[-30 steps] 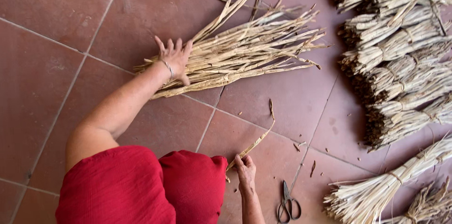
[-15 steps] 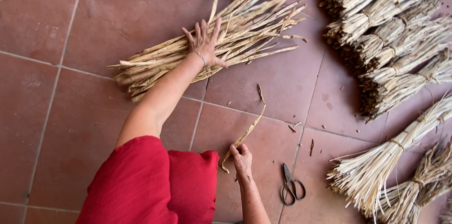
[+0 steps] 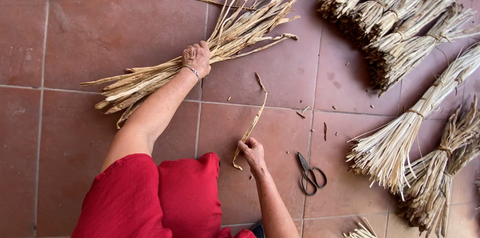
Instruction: The person gathers dried plant strips on a tiled floor, trims the ends with scissors, and ties them into bundles using a strip of the same material. The person repeats this process for multiple bundles, placing the finished bundles on the floor.
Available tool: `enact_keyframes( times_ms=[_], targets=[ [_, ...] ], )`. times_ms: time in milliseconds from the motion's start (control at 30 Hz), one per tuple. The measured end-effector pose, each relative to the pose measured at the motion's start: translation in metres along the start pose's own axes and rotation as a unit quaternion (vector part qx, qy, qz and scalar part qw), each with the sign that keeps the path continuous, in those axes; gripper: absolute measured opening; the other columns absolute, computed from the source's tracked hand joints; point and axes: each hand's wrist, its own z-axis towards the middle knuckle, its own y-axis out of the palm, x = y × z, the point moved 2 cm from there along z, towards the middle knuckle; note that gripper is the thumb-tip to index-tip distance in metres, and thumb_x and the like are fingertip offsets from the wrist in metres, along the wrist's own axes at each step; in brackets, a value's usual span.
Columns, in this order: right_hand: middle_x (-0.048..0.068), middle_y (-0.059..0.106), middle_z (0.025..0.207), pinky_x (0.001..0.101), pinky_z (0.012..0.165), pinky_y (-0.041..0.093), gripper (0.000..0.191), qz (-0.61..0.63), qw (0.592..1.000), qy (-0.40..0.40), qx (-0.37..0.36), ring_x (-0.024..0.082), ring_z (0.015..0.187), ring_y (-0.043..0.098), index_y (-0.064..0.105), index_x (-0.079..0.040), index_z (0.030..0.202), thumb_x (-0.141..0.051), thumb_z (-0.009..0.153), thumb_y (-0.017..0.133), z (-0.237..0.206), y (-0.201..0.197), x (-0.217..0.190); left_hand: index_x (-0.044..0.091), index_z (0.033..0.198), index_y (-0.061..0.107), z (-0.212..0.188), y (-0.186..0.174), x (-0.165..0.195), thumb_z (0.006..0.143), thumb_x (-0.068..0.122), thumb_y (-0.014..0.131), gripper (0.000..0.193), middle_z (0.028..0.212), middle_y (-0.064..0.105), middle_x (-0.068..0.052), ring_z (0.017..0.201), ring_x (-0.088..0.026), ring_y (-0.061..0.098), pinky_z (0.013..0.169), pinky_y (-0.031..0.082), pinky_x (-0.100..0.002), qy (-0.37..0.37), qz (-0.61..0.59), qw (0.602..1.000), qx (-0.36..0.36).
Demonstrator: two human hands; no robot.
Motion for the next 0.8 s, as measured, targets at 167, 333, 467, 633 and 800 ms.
enact_keyframes(
  times_ms=[167, 333, 467, 633, 800],
  targets=[
    [0.006, 0.075, 0.101, 0.0355, 0.085, 0.055, 0.048, -0.298, 0.940, -0.123, 0.110, 0.019, 0.097, 0.068, 0.070, -0.008, 0.118, -0.039, 0.085, 0.082, -0.003, -0.037, -0.023, 0.004, 0.109, 0.070, -0.003, -0.024, 0.000, 0.076, 0.021, 0.080, 0.038, 0.109, 0.074, -0.022, 0.106, -0.037, 0.072, 0.089, 0.060, -0.045, -0.042, -0.061, 0.994, -0.085],
    [0.008, 0.070, 0.129, 0.0413, 0.096, 0.052, 0.079, -0.055, 0.984, -0.153, 0.076, 0.026, 0.121, 0.063, 0.053, -0.012, 0.144, -0.050, 0.081, 0.080, -0.001, -0.051, -0.061, 0.005, 0.111, 0.065, -0.051, -0.036, 0.028, 0.070, 0.030, 0.084, 0.051, 0.105, 0.072, -0.024, 0.101, -0.042, 0.070, 0.089, 0.057, -0.049, 0.028, -0.095, 0.993, -0.066],
    [0.004, 0.070, 0.128, 0.0510, 0.098, 0.054, 0.078, 0.359, 0.918, -0.095, -0.139, 0.030, 0.123, 0.063, 0.043, -0.029, 0.138, -0.050, 0.072, 0.079, 0.005, -0.012, -0.077, 0.002, 0.117, 0.056, -0.102, -0.012, 0.068, 0.070, 0.031, 0.084, 0.062, 0.099, 0.073, -0.023, 0.098, -0.039, 0.072, 0.092, 0.054, -0.050, 0.142, -0.134, 0.974, -0.111],
    [0.007, 0.069, 0.128, 0.0428, 0.108, 0.049, 0.053, 0.545, 0.809, -0.097, -0.199, 0.023, 0.125, 0.061, 0.060, -0.008, 0.131, -0.036, 0.090, 0.077, 0.008, 0.037, -0.080, -0.004, 0.137, 0.042, -0.158, 0.029, 0.095, 0.078, 0.017, 0.079, 0.073, 0.105, 0.067, -0.022, 0.098, -0.035, 0.071, 0.082, 0.059, -0.045, 0.268, -0.033, 0.963, -0.011],
    [0.011, 0.072, 0.120, 0.0392, 0.108, 0.050, 0.031, 0.550, 0.815, -0.076, -0.165, 0.023, 0.117, 0.065, 0.066, 0.001, 0.120, -0.014, 0.094, 0.071, 0.017, 0.041, -0.074, -0.004, 0.144, 0.035, -0.164, 0.033, 0.086, 0.068, 0.033, 0.086, 0.100, 0.117, 0.064, -0.023, 0.101, -0.036, 0.067, 0.084, 0.055, -0.053, 0.298, -0.014, 0.950, -0.092]
  ],
)
